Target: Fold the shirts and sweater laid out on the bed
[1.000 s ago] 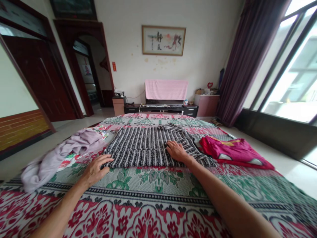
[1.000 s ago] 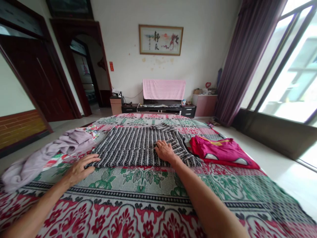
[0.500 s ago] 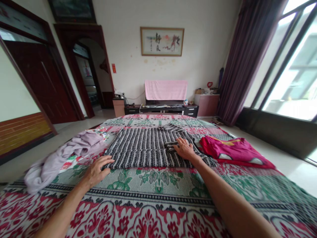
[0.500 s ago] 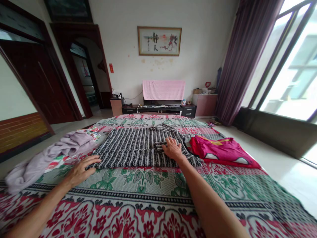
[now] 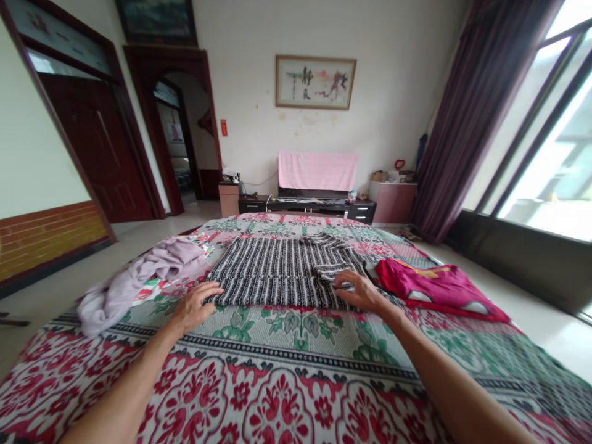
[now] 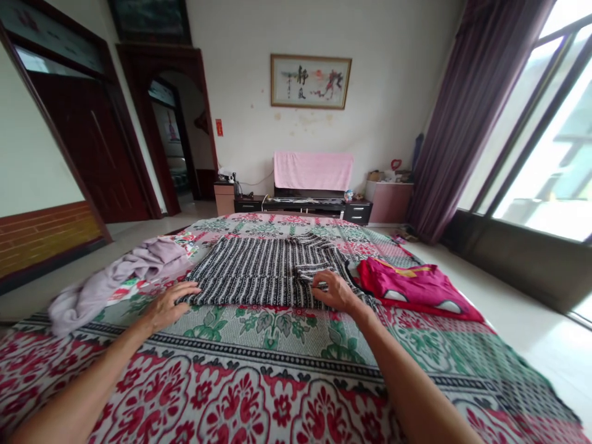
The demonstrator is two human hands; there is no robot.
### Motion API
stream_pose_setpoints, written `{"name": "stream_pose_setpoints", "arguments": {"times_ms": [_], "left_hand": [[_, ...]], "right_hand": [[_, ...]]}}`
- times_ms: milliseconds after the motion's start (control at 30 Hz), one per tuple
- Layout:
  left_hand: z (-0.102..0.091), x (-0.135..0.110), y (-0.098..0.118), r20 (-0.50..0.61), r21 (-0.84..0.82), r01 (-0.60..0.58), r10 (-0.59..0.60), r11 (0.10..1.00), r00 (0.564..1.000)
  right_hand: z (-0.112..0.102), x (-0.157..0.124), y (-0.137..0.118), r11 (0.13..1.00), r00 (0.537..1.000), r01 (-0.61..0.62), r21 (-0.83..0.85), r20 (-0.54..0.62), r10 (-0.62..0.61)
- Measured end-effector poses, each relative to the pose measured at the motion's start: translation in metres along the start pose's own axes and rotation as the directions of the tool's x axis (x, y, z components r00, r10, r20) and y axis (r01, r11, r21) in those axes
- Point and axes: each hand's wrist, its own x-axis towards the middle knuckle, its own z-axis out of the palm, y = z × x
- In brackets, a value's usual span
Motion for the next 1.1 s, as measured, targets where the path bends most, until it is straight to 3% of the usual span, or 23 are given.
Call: {"name": "stream_pose_setpoints", "arguments": {"times_ms": [100,167,500,667,800,933,1100], "left_hand": [[0.002,-0.001,0.001,-0.044,0.028,-0.009,0.010,1.000,0.999],[0.003,-0.002,0.001,-0.073,0.053,-0.011,0.015,0.999,0.997],[0.008,-0.003,-0.003,-0.065,0.089,-0.036,0.042,0.995,0.997],[-0.001,-0.003,0.007,0.037,0.141,-0.023,0.017,0.990,0.999],[-0.009,-0.001,0.018,0.037,0.126,0.033,-0.038,0.991,0.999],[-0.019,0.003,0.024,0.048,0.136,0.098,-0.106,0.986,0.993],[-0.037,0.006,0.030,0.081,0.242,0.190,-0.215,0.951,0.973]], "right_hand": [[-0.001,-0.011,-0.009,1.000,0.985,-0.010,-0.005,0.173,0.010],[0.003,-0.017,-0.008,0.999,0.977,-0.035,-0.022,0.211,0.039],[0.011,-0.019,-0.004,0.992,0.976,-0.056,-0.117,0.202,0.079],[0.018,-0.019,-0.003,0.984,0.984,-0.064,-0.168,0.151,0.090],[0.022,-0.017,0.002,0.973,0.985,-0.108,-0.204,0.111,0.133],[0.015,-0.012,-0.002,0.963,0.975,-0.127,-0.236,0.147,0.164],[-0.006,-0.005,-0.026,0.951,0.950,-0.131,-0.279,0.238,0.200]]}}
